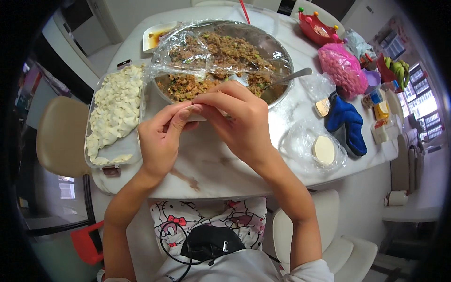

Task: The person sits at a table and assembles dumplings by hand. They place a meat and vegetable filling onto round dough wrappers using a spoon, then fold and pleat the edges to seal them. The finished dumplings are placed into a plastic container on the table.

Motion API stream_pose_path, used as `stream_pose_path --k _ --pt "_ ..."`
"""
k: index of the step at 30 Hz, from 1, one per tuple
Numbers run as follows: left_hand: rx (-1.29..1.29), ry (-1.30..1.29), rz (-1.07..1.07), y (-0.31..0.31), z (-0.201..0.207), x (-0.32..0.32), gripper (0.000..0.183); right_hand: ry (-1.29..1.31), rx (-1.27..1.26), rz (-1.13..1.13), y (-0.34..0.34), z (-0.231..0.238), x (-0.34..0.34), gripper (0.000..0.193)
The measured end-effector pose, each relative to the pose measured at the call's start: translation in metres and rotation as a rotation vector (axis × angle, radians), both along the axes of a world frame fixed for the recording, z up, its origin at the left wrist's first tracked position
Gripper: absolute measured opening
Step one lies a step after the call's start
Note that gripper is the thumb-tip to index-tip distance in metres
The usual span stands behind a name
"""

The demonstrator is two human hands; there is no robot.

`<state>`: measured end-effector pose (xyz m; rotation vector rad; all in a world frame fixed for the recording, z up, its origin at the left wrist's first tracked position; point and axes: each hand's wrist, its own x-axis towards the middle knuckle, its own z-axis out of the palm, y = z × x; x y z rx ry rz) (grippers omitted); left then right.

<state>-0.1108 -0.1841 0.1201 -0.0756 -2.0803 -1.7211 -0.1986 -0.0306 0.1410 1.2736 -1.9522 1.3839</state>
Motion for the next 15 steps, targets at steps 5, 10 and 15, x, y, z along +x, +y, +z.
stream_pose_path --k 5,10,15 --pt "0.085 0.049 -0.083 0.002 -0.002 0.001 0.035 -0.157 -0.016 0.038 0.01 0.007 0.005 0.011" --pt "0.26 -0.085 -0.216 0.002 0.003 0.003 0.035 -0.251 -0.031 0.11 0.009 0.005 0.008 0.011" --pt "0.412 -0.081 -0.197 -0.001 0.006 0.0 0.032 -0.372 -0.131 0.032 0.003 0.0 0.004 0.011"
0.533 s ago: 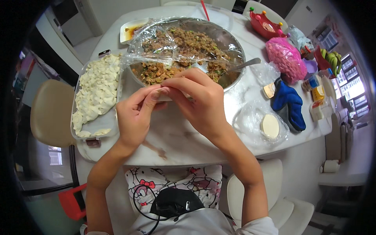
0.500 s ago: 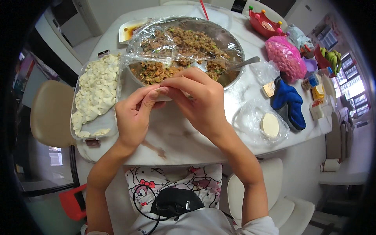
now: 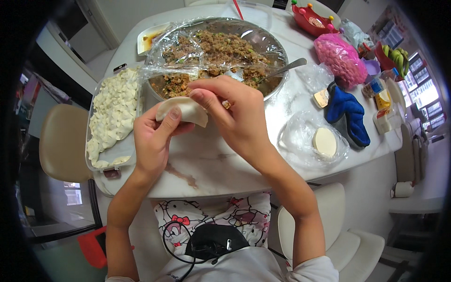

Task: The person sits at a table and assembles dumplings by hand. They place a meat and vegetable filling onto round dough wrappers using a spoon, then fold and pleat the edges to seal them. The finished dumplings are placed into a plastic container on the table.

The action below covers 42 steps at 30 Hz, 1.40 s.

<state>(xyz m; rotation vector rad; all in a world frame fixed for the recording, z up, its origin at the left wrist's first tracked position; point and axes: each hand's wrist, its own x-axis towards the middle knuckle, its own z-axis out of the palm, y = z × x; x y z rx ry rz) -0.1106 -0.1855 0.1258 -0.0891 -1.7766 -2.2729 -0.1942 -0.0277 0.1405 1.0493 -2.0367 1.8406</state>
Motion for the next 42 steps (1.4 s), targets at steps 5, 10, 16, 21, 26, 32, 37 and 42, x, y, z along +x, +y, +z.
stream_pose_path --k 5,10,16,21,26,32,37,42 --pt "0.029 0.008 0.043 0.0 -0.001 -0.001 0.033 0.077 0.082 0.029 0.004 0.007 0.002 0.014" --pt "-0.006 0.043 0.022 0.003 -0.002 -0.002 0.033 0.107 0.054 0.008 0.004 -0.003 -0.002 0.012" --pt "-0.09 0.037 0.088 0.0 -0.005 0.0 0.034 0.141 0.109 0.021 0.004 -0.003 0.001 0.012" --pt "-0.031 0.056 0.163 -0.001 0.001 -0.001 0.033 -0.05 0.085 -0.004 0.003 0.005 0.008 0.013" --pt "-0.037 0.06 0.166 0.0 0.001 0.001 0.036 0.108 0.146 0.025 0.004 0.001 0.006 0.011" --pt "0.157 -0.057 -0.047 -0.003 0.003 -0.001 0.045 -0.171 0.036 0.036 0.006 0.001 0.007 0.007" --pt "0.116 -0.151 -0.103 -0.004 0.001 -0.002 0.043 -0.213 0.065 0.024 0.005 0.009 0.012 0.016" --pt "0.221 -0.117 -0.031 -0.007 -0.002 -0.005 0.04 -0.079 0.036 0.088 0.007 0.012 0.009 0.019"
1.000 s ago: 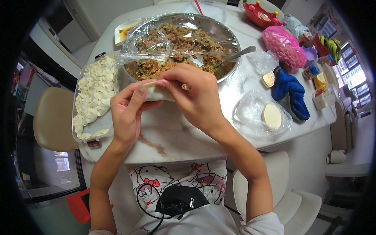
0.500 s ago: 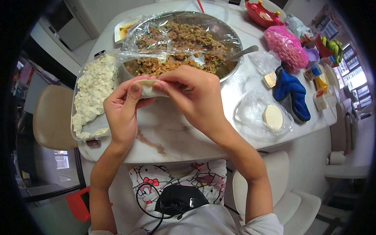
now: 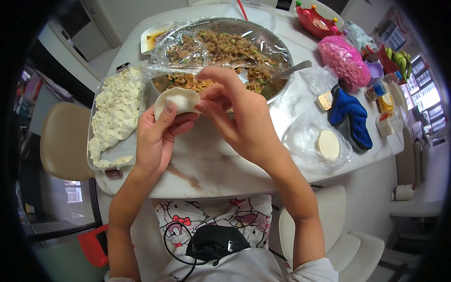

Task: The person sits at a table and assembles dumplings by hand. They place a meat and vegetable filling onto round dough wrappers using a spoon, then fold and pleat the edges to seal them. The finished dumplings are placed into a plastic container on the table.

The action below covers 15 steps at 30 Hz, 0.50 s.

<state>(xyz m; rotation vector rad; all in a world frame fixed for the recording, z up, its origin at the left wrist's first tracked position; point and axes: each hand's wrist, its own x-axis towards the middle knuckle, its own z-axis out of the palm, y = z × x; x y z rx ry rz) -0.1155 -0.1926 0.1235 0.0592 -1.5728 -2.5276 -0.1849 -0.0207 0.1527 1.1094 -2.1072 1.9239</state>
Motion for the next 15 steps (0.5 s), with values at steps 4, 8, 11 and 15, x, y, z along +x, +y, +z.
stream_pose_path --k 4,8,11,15 --pt "0.006 0.043 0.033 -0.002 -0.004 0.0 0.04 0.227 0.09 0.067 0.003 -0.007 -0.007 0.02" --pt "0.009 0.055 -0.009 -0.003 -0.002 0.001 0.039 0.311 0.112 0.091 0.006 -0.001 -0.01 0.021" --pt "-0.018 0.052 -0.03 -0.005 -0.003 0.002 0.037 0.246 0.039 0.119 0.007 -0.003 -0.013 0.02" --pt "-0.111 0.059 -0.03 -0.002 0.001 0.003 0.039 0.209 0.01 0.125 0.007 -0.003 -0.015 0.021"
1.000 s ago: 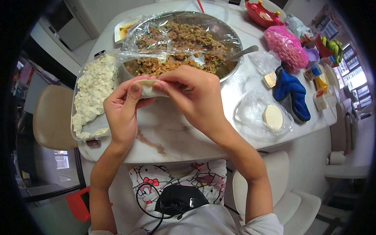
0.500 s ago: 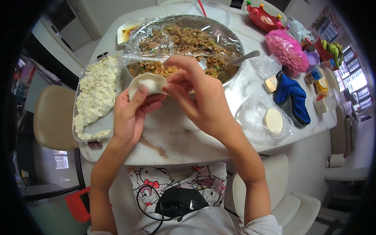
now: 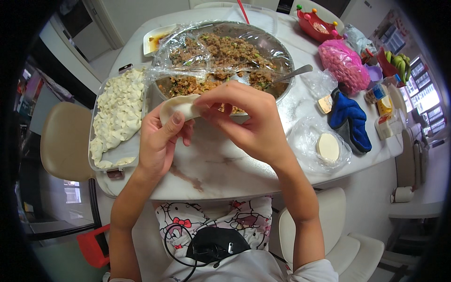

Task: The person sits at a table and assembles dumplings by hand. They place a meat and vegetable filling onto round dough wrappers using a spoon, then fold and pleat the edges to seal them. The finished dumplings are placed into a plastic container on the table.

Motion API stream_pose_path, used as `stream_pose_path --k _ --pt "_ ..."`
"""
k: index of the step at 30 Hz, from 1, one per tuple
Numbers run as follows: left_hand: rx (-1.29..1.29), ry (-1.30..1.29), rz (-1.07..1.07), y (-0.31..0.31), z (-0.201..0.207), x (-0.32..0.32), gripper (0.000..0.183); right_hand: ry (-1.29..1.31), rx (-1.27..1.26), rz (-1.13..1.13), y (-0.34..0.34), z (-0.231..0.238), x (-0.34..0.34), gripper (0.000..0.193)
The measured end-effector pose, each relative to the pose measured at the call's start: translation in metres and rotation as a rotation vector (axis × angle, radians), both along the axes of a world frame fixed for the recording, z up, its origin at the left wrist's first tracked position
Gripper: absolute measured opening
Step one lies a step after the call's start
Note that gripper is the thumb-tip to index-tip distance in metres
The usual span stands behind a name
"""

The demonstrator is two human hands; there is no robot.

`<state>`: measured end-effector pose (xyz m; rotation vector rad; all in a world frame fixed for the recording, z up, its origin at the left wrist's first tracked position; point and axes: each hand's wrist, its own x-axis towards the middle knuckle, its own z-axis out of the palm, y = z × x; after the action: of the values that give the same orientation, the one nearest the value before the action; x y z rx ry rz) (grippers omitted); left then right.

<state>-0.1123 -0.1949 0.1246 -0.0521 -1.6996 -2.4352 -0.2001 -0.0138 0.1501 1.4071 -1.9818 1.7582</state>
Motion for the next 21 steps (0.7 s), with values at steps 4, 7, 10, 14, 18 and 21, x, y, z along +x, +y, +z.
stream_pose_path --k 4,7,10,14,18,21 --pt "0.099 0.002 -0.043 -0.0017 -0.002 0.0003 0.034 0.024 0.044 0.005 0.0038 0.0058 -0.0002 0.02" --pt "0.169 -0.028 -0.092 -0.0023 -0.0024 0.0012 0.035 0.087 0.043 0.014 0.0049 0.0051 -0.0013 0.02" --pt "0.221 -0.002 -0.171 -0.0032 -0.0052 -0.0002 0.036 0.189 0.054 0.022 0.006 0.0071 -0.0039 0.021" --pt "0.184 0.015 -0.179 -0.0021 -0.0033 0.0003 0.037 0.124 0.037 0.024 0.0055 0.0049 -0.0015 0.019" --pt "0.156 0.005 -0.137 -0.0008 -0.001 0.0009 0.038 0.129 0.016 0.027 0.0028 0.0045 -0.001 0.015" --pt "0.122 -0.001 -0.112 0.0 0.0009 0.0025 0.038 0.091 -0.041 0.034 0.0021 0.002 0.0003 0.015"
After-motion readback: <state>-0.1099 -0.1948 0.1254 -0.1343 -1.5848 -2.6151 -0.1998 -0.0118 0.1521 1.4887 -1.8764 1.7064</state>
